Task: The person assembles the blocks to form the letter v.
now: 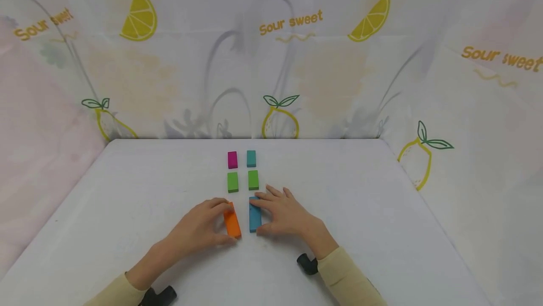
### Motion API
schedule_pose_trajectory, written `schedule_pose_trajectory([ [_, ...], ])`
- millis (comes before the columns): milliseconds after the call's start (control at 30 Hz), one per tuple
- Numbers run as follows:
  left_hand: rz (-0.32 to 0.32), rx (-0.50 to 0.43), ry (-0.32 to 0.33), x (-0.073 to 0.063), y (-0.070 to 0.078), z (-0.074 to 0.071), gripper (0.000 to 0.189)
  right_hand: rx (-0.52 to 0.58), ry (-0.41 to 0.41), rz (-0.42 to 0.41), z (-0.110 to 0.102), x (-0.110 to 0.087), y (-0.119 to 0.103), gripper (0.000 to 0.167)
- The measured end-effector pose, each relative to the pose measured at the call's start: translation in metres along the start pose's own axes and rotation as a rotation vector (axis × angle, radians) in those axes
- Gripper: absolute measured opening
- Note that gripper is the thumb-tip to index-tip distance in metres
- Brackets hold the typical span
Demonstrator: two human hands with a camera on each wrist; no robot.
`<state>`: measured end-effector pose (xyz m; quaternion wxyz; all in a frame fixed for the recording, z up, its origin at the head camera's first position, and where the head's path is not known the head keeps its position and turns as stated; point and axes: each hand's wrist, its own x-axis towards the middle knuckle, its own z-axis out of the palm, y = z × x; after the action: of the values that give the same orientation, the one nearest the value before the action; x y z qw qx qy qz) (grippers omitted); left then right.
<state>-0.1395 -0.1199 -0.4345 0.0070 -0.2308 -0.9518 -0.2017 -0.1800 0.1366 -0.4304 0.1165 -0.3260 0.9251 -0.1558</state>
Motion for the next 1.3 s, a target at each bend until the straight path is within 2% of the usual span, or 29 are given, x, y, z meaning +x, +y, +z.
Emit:
schedule_pose_trajectory([
  [200, -0.024, -0.020, -0.002, -0.004, 0.004, 0.002, 0.067, -0.001, -0.001, -0.001, 0.001, 0.000, 0.000, 0.070],
  [433, -0.026, 0.014, -0.012, -0.009, 0.007, 0.005, 0.061, -0.004, 0.002, 0.000, 0.002, 0.000, 0.001, 0.070],
  [900, -0.041, 0.072, 0.031, -0.015, 0.013, 0.010, 0.056, 0.009, -0.004, 0.012, 0.004, 0.000, 0.001, 0.071],
  [1300, -0.047, 0.098, -0.042, -0.012, 0.012, 0.006, 0.061, 0.017, 0.000, 0.014, 0.000, 0.002, -0.002, 0.070],
])
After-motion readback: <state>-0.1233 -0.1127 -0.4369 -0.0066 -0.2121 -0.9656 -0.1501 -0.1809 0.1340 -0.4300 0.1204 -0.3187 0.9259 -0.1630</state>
